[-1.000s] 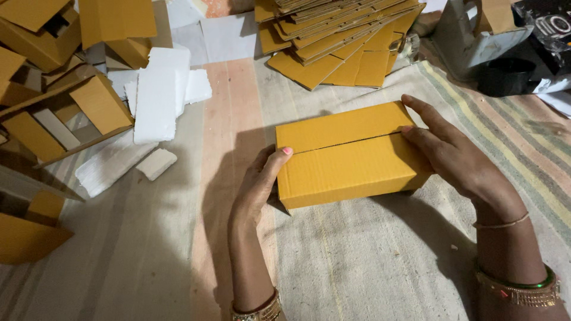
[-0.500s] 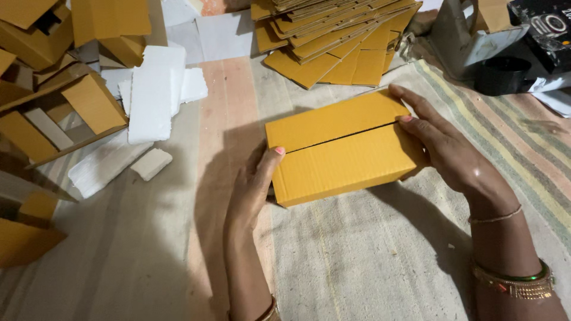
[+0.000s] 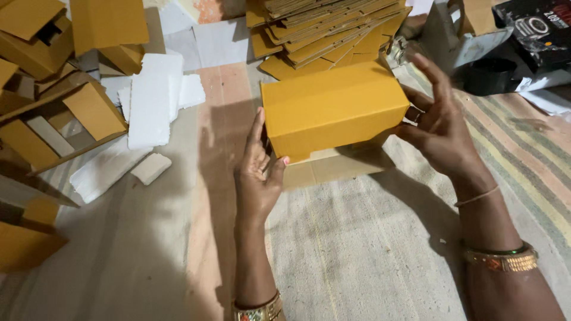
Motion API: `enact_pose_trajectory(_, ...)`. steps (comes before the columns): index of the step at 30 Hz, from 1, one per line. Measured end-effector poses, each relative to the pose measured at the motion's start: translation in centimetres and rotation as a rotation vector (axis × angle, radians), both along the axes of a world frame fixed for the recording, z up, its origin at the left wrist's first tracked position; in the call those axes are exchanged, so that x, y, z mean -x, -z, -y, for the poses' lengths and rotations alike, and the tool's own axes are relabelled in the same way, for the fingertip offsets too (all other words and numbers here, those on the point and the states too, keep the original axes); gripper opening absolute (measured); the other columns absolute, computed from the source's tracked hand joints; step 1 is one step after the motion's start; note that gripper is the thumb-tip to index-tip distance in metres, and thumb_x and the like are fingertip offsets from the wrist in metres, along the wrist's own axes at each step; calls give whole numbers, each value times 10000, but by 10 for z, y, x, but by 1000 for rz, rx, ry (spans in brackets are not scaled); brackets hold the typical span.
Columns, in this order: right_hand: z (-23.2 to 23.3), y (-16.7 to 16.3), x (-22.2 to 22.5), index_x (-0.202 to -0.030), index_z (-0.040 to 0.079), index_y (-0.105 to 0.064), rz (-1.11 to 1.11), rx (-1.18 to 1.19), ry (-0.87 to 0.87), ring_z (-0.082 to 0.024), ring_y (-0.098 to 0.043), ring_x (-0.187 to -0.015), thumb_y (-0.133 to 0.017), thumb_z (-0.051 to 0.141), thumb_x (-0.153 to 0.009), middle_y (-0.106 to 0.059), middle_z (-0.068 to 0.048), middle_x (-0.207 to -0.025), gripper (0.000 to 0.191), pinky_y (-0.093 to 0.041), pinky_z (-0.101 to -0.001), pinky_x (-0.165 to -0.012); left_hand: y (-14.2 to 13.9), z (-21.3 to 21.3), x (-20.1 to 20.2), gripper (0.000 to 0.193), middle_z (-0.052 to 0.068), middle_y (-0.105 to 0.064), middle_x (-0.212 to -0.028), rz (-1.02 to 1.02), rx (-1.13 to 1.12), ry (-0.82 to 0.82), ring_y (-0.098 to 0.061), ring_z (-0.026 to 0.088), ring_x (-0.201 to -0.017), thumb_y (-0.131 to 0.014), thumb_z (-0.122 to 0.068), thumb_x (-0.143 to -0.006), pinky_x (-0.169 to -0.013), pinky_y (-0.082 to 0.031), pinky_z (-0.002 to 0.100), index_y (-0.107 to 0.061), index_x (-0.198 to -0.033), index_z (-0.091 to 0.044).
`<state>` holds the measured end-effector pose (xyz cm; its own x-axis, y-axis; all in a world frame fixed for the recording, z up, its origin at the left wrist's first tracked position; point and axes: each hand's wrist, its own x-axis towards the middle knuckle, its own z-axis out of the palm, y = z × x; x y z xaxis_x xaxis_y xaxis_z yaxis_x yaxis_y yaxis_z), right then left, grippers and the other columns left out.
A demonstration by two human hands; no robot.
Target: The person folds flat cardboard sheets into small rectangular boxes by hand, then closes the flaps and presses the edges to secure them. The person repeats this process with multiple boxes, placing each finished box aside.
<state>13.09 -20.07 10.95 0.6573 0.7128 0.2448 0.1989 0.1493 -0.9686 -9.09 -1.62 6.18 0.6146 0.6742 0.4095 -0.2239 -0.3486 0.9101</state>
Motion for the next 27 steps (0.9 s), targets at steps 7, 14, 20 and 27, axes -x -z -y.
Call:
enact_pose_trajectory(7, -1, 31, -22, -1182, 68, -699, 116, 34, -66, -256, -625, -1311, -534, -162, -867, -641, -97, -1408, 423, -569, -436, -918, 41, -16, -3, 532, 160, -564, -1433, 141, -242, -111, -643, 211, -1281, -640, 89, -818, -1037, -581, 336, -638, -1319, -91)
enact_pose_trajectory(14, 12, 43, -36, -1071, 4, -694, 5, 73, 27, -301, -703, -999, -776, 190, -912, -729, -165, -1068, 257, -652, -490, -876, 55, -31, 2, 293, 194, -732, -961, 73, 146, -200, -741, 269, -917, -907, -164, -851, -850, -625, 417, -694, -926, 22)
enact_pose_trajectory(20, 2, 31, -19, -1299, 89, -483, 398, 231, -143, -335, -582, -1242, -910, 141, -661, -585, -134, -1275, 769, -570, -508, -875, 28, -16, 1, 1040, 182, -665, -1269, -209, -177, -157, -656, 280, -1144, -948, -178, -662, -916, -577, 432, -336, -1496, -74)
enact_pose_trajectory(27, -4, 16, -3, -1567, 231, -273, 328, 443, 55, -320, -621, -1279, -858, 162, -733, -603, -184, -1379, 1021, -580, -413, -998, 10, -11, -2, 1044, 145, -743, -1242, -336, -62, -241, -754, 229, -1112, -891, -196, -699, -920, -596, 383, -318, -1571, -218)
